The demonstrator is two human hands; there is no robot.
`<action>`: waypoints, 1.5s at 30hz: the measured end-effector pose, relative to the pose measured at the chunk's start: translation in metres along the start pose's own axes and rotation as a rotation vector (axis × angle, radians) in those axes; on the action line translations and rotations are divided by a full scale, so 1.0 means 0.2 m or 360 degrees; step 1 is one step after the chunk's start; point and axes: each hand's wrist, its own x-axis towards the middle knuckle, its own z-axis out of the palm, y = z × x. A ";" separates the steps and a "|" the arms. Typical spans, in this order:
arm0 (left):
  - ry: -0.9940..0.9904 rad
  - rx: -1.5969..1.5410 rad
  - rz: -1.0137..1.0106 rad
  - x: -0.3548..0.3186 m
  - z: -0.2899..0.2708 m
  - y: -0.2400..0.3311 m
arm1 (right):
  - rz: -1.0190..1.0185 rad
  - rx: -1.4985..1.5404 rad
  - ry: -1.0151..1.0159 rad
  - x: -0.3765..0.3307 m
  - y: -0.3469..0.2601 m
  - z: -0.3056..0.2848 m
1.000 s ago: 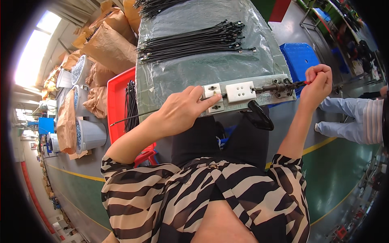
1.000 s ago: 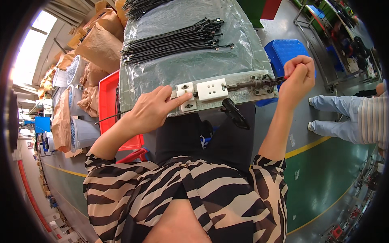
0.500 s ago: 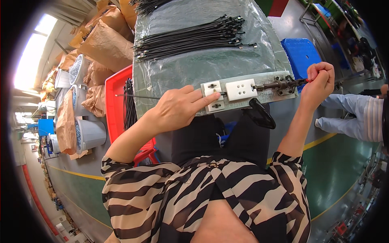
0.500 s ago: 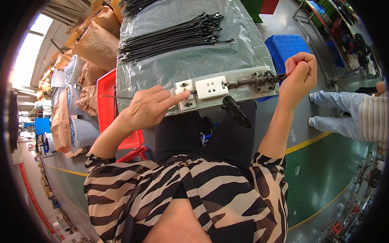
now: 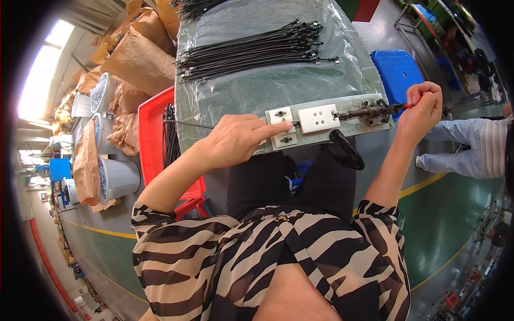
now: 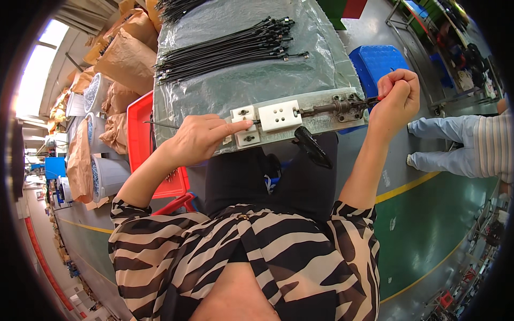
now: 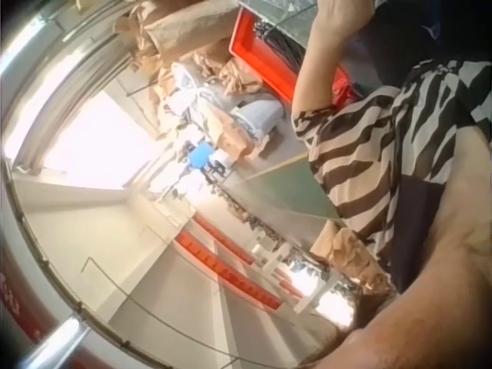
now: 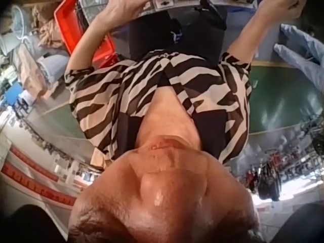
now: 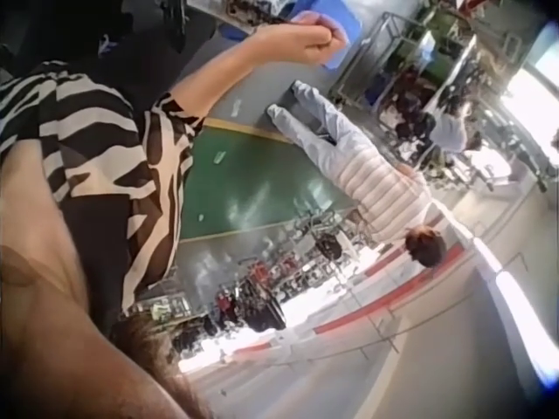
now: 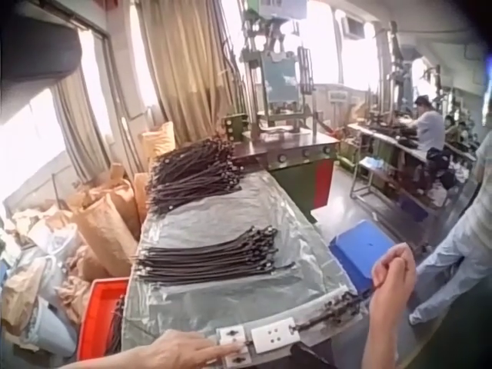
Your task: Processing or crimping black cables using a bench-mounted manufacturing machine.
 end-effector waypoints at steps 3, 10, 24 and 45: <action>0.0018 0.0023 0.0009 -0.02 -0.01 0.03 | 0.0004 -0.0059 0.0000 -0.06 -0.02 0.03; -0.0029 0.0120 -0.0043 -0.08 -0.03 0.08 | -0.1010 -0.1416 -0.0706 -0.28 0.04 0.07; 0.0387 0.0260 -0.0028 0.13 -0.21 0.01 | 0.0213 0.0320 0.0088 0.27 -0.03 -0.09; 0.0632 0.0255 -0.0202 0.72 -0.06 -0.26 | 0.0258 0.0394 0.0166 0.36 -0.14 -0.19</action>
